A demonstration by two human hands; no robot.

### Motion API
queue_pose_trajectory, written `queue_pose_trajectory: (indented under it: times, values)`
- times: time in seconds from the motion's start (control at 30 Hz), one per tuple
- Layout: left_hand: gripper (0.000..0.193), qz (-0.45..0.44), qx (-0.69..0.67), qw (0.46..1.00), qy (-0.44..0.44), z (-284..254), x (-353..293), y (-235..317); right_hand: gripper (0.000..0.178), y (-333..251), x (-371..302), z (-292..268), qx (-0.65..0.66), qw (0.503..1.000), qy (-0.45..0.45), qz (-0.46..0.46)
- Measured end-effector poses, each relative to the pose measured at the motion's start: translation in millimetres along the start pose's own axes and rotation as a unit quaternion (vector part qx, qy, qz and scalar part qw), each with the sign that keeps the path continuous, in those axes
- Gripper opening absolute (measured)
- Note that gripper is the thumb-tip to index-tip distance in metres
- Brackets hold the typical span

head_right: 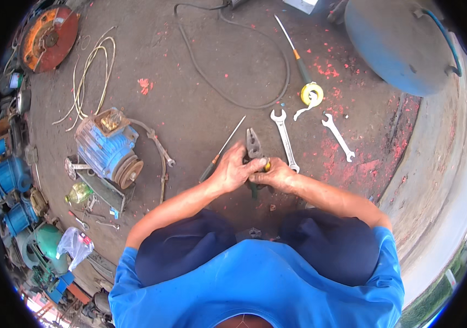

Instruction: The person uses pliers to strip and twist wires on a small cylindrical component, then wraps the connection with electrical tape. The work is performed on the floor in a workshop setting with tools and motor parts nearby.

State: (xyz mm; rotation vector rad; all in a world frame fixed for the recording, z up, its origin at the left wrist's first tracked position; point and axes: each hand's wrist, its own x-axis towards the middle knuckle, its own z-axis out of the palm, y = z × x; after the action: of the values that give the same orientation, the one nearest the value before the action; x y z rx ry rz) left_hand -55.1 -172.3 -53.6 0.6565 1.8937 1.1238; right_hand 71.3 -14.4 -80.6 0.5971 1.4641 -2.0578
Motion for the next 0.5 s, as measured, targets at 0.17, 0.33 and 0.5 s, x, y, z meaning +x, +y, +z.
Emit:
queue_pose_trajectory:
  times: [0.17, 0.33, 0.5]
  values:
    - [0.060, -0.172, -0.369, 0.914, 0.000, -4, -9, -55, 0.030, -5, -12, -13, 0.007, 0.998, 0.012, 0.066]
    - [0.045, -0.279, -0.475, 0.834, 0.037, -20, -36, -102, 0.034, -16, -13, -15, 0.071, 0.991, 0.024, 0.114]
    - [0.019, -0.278, -0.263, 0.924, -0.019, -27, -49, -109, 0.037, -2, -15, -22, 0.059, 0.993, 0.038, 0.098]
